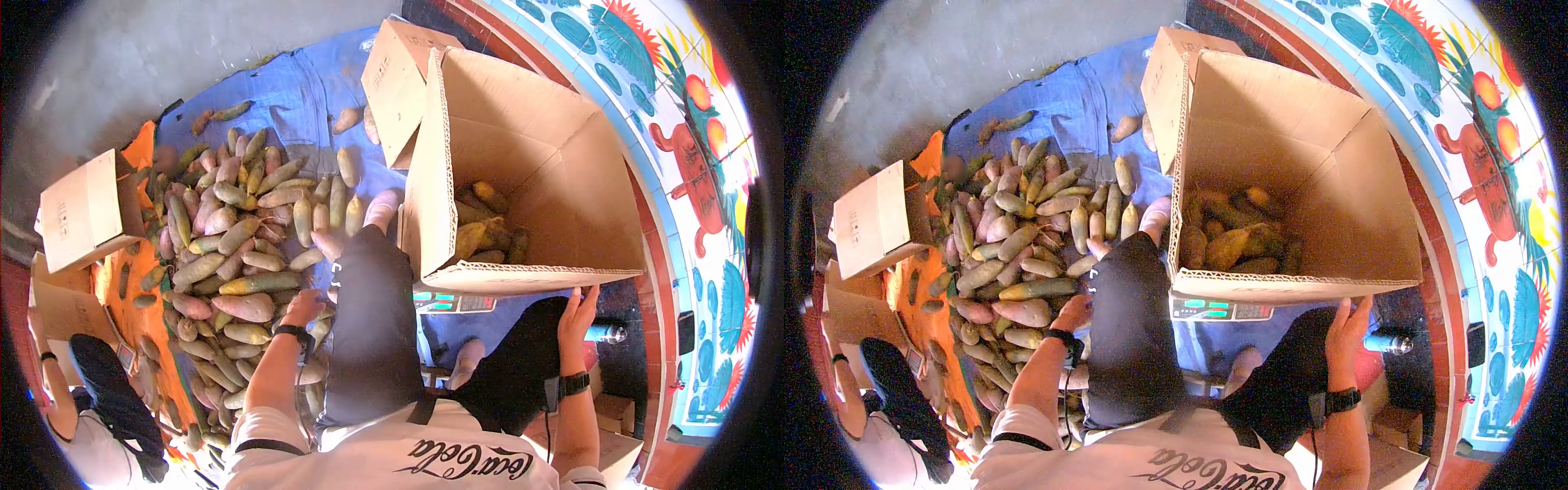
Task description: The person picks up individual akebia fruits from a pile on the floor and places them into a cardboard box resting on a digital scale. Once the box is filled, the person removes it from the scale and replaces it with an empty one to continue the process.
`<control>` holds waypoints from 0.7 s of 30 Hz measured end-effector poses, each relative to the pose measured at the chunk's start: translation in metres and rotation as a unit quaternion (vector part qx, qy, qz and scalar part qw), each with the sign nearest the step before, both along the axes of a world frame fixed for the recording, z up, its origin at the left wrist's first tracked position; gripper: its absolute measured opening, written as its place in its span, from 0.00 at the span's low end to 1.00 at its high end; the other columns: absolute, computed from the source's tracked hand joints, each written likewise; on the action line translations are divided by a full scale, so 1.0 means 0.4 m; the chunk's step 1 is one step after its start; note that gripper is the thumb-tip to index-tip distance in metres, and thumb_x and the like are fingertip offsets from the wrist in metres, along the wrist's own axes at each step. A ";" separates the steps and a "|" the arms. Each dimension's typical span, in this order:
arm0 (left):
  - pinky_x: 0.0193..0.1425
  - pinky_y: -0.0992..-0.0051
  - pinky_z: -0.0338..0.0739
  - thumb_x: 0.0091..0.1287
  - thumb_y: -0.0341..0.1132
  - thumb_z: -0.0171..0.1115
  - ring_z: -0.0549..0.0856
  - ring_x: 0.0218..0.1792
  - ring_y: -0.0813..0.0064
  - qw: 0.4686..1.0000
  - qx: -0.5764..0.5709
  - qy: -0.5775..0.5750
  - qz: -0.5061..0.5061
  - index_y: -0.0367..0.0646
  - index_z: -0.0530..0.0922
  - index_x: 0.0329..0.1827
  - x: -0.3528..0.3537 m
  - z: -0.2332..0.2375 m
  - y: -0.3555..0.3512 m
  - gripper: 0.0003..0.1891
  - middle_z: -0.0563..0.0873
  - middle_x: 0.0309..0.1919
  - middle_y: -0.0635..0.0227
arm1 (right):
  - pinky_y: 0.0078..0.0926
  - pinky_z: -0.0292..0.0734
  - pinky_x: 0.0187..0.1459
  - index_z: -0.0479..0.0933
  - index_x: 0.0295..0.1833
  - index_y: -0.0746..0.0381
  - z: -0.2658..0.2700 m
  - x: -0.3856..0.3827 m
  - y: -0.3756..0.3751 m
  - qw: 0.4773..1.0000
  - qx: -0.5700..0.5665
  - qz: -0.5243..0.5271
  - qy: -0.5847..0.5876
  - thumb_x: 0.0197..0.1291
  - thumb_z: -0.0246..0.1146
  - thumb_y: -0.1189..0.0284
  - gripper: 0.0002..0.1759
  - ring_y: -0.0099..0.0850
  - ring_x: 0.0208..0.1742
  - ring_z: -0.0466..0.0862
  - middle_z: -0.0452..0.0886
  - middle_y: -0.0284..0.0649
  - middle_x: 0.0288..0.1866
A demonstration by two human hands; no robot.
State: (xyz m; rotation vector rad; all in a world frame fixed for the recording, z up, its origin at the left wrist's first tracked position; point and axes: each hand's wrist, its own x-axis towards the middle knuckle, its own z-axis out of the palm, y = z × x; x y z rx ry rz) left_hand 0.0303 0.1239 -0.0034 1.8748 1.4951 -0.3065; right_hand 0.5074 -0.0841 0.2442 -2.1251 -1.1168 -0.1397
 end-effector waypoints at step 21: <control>0.45 0.68 0.75 0.59 0.32 0.59 0.82 0.40 0.61 0.899 0.293 -0.306 0.109 0.36 0.77 0.44 0.149 0.546 0.062 0.12 0.81 0.37 0.54 | 0.35 0.66 0.56 0.65 0.57 0.71 0.035 0.062 -0.026 0.999 0.034 0.037 0.016 0.63 0.50 0.72 0.19 0.46 0.53 0.74 0.73 0.54 0.53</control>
